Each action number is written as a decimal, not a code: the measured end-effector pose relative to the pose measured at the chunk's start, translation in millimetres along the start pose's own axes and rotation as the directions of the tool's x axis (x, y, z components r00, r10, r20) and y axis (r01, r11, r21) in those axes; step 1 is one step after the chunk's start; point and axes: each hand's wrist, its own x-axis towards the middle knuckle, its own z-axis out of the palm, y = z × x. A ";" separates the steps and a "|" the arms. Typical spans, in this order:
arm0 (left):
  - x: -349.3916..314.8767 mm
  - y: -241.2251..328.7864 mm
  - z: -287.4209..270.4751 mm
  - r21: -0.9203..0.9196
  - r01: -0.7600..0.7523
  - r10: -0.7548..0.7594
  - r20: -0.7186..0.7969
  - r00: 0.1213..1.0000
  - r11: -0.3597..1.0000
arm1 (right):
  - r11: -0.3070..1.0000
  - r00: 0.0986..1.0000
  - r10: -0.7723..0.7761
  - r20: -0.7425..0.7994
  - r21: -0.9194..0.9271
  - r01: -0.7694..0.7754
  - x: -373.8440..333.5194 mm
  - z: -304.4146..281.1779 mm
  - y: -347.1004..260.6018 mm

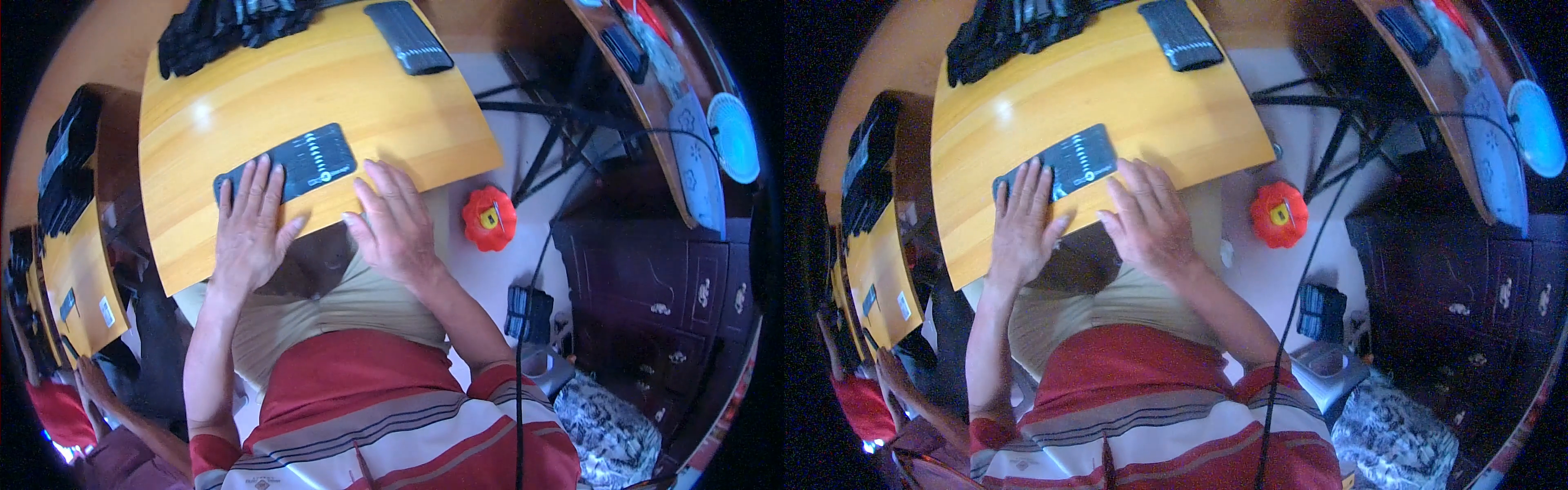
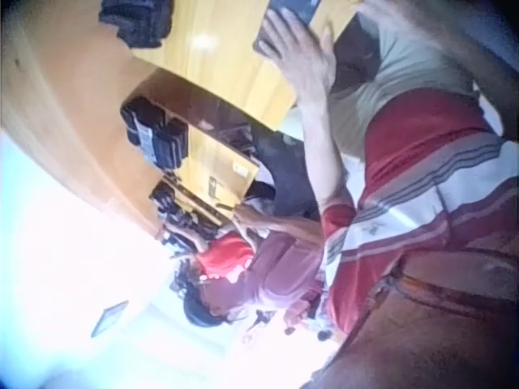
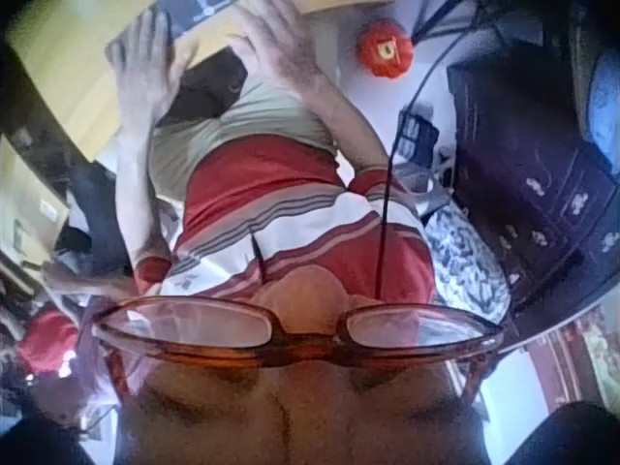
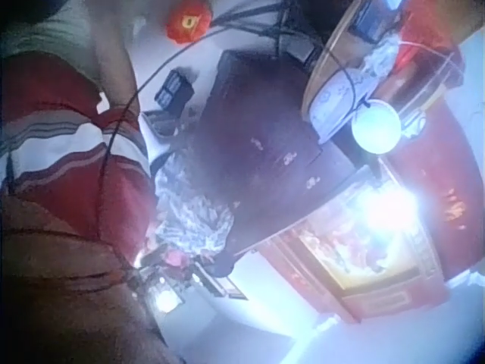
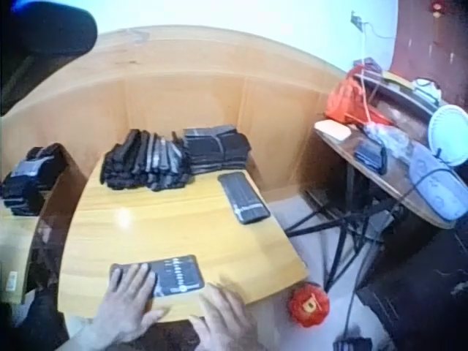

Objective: Measuring and sorting black fabric straps at a workshop bench.

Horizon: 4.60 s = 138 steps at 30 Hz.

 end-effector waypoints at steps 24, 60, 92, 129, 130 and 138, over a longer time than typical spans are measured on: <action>34.5 0.3 28.9 -0.001 -0.059 0.056 0.285 0.957 0.998 | 0.308 0.471 0.863 -0.183 -0.550 -0.776 -494.1 11.6 486.2; 20.6 18.8 19.8 0.068 -0.137 0.131 0.082 0.988 0.988 | 0.230 0.248 0.963 0.102 0.163 -0.959 -226.5 -58.8 201.1; -0.8 46.3 -50.8 -0.814 0.533 0.164 0.508 0.846 -0.229 | 0.771 0.758 0.322 0.567 0.308 -0.557 -99.9 -57.5 -22.8; 53.8 0.8 32.2 -0.317 -0.206 0.188 -0.085 0.978 0.926 | 0.128 0.271 0.545 0.793 0.241 -0.962 -61.2 -35.9 0.2; 54.0 1.1 32.6 -0.319 -0.206 0.187 -0.087 0.978 0.925 | 0.141 0.285 0.540 0.792 0.249 -0.958 -63.9 -35.6 1.7; 51.5 2.1 30.6 -0.327 -0.195 0.185 -0.061 0.981 0.925 | 0.129 0.289 0.546 0.786 0.262 -0.956 -63.6 -35.5 0.1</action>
